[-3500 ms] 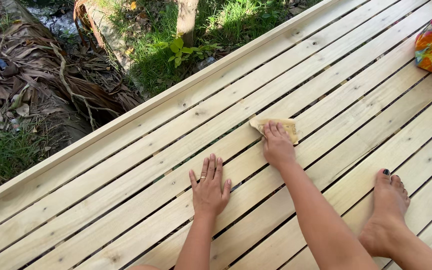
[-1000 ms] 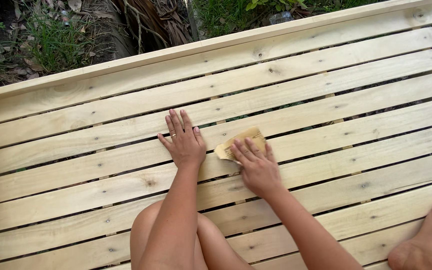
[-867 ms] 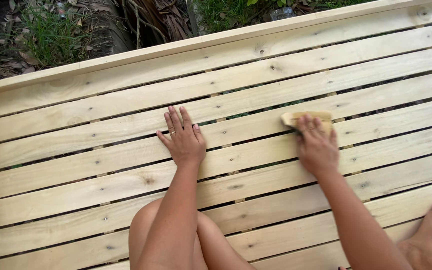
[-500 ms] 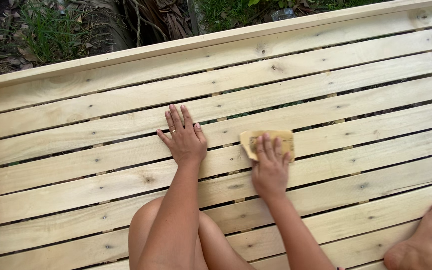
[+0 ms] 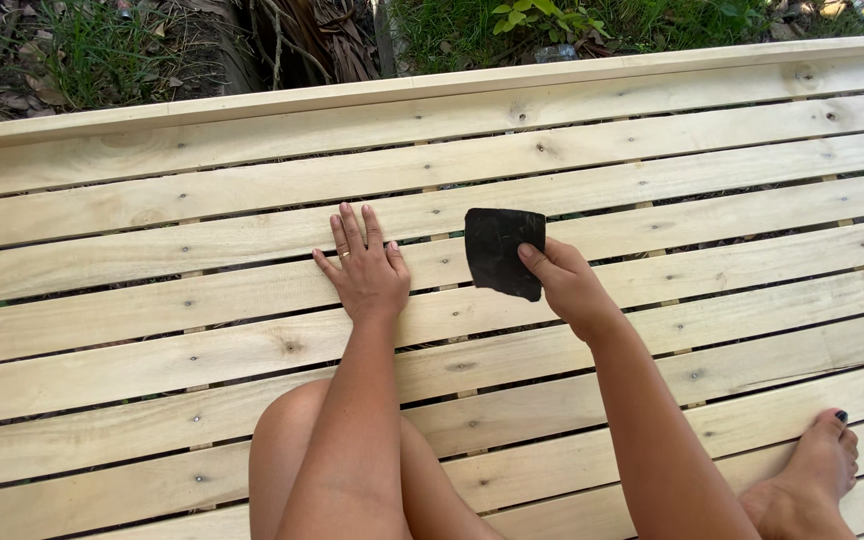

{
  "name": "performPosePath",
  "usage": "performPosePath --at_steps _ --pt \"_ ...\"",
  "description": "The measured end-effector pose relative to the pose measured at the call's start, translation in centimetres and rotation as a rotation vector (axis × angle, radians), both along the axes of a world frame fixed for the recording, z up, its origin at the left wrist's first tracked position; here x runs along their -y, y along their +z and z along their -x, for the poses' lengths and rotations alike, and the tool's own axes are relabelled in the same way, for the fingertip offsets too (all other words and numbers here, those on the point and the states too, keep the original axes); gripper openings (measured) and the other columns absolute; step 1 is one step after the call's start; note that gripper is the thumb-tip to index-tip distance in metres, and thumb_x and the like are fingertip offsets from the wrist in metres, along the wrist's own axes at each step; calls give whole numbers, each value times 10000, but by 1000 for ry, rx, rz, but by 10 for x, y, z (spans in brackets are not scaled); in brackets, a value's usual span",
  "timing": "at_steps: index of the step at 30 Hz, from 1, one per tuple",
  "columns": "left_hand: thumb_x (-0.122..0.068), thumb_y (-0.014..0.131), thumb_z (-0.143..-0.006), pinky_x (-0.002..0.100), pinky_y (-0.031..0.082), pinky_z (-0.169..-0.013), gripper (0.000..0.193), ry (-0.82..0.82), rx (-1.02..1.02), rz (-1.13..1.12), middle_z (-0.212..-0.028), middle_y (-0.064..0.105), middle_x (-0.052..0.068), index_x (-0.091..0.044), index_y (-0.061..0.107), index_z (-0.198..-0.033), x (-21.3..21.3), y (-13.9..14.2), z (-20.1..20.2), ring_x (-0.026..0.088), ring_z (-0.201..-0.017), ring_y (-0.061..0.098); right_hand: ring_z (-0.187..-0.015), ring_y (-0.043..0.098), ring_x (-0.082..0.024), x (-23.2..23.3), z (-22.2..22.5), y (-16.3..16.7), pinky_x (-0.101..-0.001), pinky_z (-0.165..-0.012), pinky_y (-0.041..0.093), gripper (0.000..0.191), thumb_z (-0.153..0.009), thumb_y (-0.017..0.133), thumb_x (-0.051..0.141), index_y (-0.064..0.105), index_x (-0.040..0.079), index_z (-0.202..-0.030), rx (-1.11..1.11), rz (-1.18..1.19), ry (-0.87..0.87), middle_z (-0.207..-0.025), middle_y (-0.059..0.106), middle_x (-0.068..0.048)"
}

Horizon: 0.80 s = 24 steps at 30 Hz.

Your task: The person sits on a slatted wooden bench outdoors and sands its surface by hand, rubbing a folded piece of sandpaper back and forth across the slats, occasionally switching to a black sanding block and repositioning to cover different sections of the bench.

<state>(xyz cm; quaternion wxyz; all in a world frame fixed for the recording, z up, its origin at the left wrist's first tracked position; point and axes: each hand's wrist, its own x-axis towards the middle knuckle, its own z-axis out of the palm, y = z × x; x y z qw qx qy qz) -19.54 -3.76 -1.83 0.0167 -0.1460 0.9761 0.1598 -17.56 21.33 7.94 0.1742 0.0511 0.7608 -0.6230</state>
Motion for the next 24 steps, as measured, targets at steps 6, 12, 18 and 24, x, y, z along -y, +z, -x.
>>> performPosePath --at_steps 6,12,18,24 --pt "-364 397 -980 646 27 -1218 711 1 12 1 -1723 47 44 -215 187 -1642 0 1 -2 231 -1579 52 -998 580 -96 6 25 -5 -290 -928 465 362 -1057 526 305 691 27 -1221 74 -63 105 -1058 714 8" --pt "-378 407 -988 643 31 -1228 714 14 12 24 -1731 37 43 -217 180 -1645 0 0 2 229 -1586 45 -903 576 -183 12 34 6 -343 -864 503 323 -1063 533 298 690 42 -1181 11 -419 298 -955 715 -65" --pt "-372 407 -983 638 25 -1232 727 12 38 20 -1728 13 31 -230 156 -1650 1 -3 2 218 -1586 28 -989 653 -370 -27 8 29 -462 -821 514 220 -1088 528 188 680 52 -1168 -161 -993 188 -1094 727 -136" --pt "-360 410 -986 644 25 -1235 734 1 22 24 -1731 20 36 -227 149 -1659 2 -2 -2 223 -1590 32 -1241 621 -269 -43 -73 -28 -393 -890 559 448 -1043 496 119 521 121 -1490 -255 -1042 -37 -1482 569 -59"
